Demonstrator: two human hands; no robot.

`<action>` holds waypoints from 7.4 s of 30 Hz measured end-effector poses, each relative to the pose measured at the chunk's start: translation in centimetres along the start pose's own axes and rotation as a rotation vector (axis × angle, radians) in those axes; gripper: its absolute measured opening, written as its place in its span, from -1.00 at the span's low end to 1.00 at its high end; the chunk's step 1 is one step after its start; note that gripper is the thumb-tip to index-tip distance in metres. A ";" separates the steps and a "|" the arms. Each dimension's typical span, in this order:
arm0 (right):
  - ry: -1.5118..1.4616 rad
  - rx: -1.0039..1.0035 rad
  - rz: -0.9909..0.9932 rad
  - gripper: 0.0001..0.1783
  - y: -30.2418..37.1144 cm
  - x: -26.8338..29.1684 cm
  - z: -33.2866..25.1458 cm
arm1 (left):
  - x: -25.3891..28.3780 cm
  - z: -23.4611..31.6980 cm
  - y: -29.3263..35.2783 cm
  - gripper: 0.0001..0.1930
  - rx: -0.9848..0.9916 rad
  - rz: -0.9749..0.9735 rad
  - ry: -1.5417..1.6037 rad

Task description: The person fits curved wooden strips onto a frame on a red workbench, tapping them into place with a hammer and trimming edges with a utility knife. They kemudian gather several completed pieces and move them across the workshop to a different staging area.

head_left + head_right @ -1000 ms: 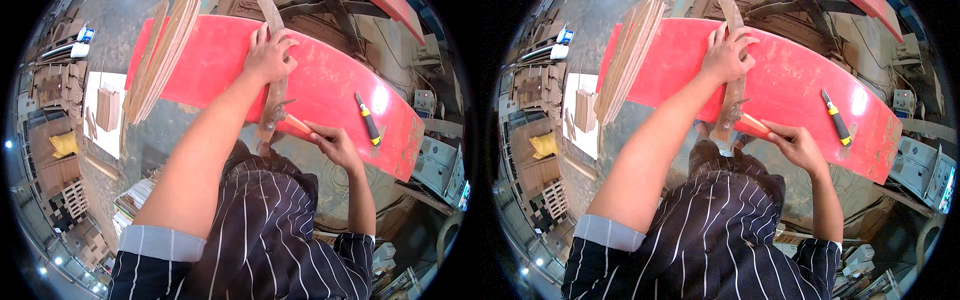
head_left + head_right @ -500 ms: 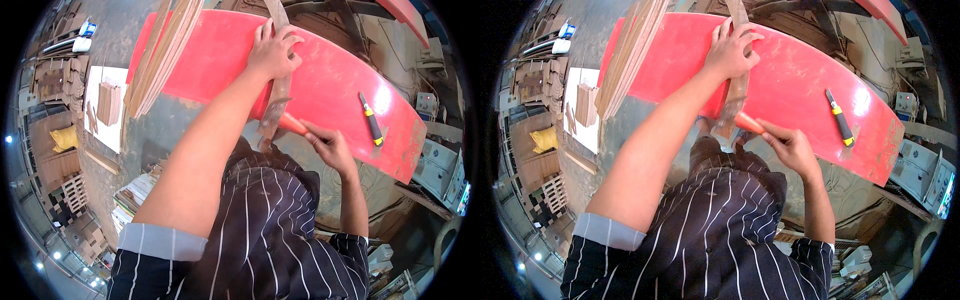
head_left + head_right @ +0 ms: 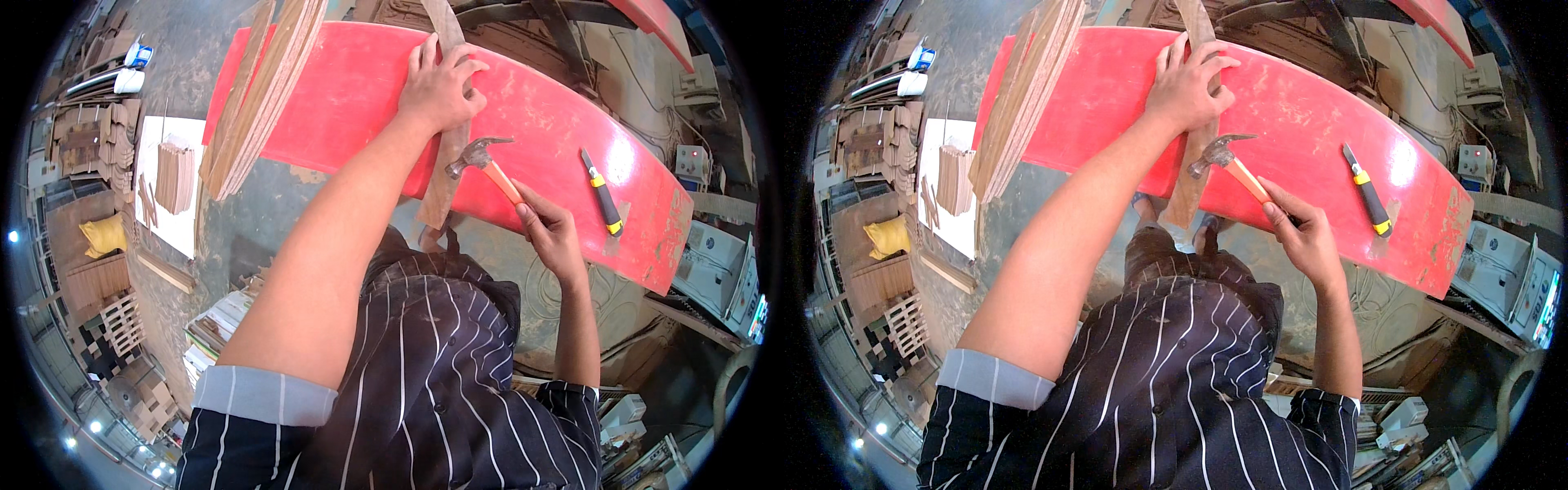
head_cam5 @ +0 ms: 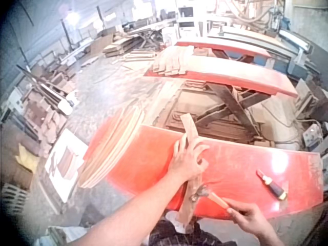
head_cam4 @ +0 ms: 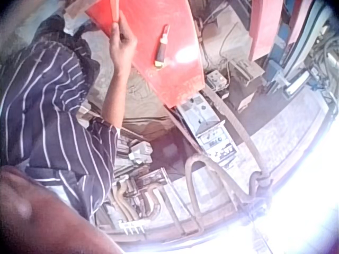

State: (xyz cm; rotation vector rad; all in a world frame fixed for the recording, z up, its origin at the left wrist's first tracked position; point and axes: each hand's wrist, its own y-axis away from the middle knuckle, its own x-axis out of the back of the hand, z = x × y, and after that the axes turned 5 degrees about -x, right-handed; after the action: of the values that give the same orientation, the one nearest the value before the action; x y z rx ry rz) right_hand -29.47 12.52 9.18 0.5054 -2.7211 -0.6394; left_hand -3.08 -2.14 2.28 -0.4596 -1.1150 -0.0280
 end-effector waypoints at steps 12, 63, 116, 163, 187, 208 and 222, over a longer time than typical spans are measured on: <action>-0.069 -0.010 0.062 -0.55 -0.7 0.1 0.1 | -0.1 -0.1 0.1 -0.49 -0.001 0.014 -0.008; 0.759 0.568 -0.042 -0.49 3.4 -1.5 -1.6 | 0.0 0.1 0.1 -0.46 0.000 -0.012 0.009; -0.421 0.069 0.615 -0.53 7.2 -4.9 7.2 | 3.0 6.9 12.2 -0.09 0.113 -0.028 0.004; -0.060 0.387 0.299 -0.41 3.8 -13.7 -3.3 | 7.6 -2.6 22.2 -0.71 0.857 -0.441 1.397; 0.431 0.330 0.288 -0.40 2.5 -16.2 -4.5 | 7.5 -3.2 21.5 -0.66 0.798 -0.429 1.486; 0.499 0.276 0.283 -0.41 1.5 -17.0 -3.6 | 5.9 -4.7 22.4 -0.67 0.769 -0.400 1.545; 0.364 0.222 0.477 -0.38 -2.3 -13.0 -3.2 | 16.1 -9.5 31.7 -0.72 0.851 -0.423 1.180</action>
State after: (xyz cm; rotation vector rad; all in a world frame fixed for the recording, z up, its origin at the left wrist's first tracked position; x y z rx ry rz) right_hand -16.05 14.63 8.14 0.0022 -2.4354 -0.1078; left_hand 20.20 26.36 2.04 0.5445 0.0271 -0.1636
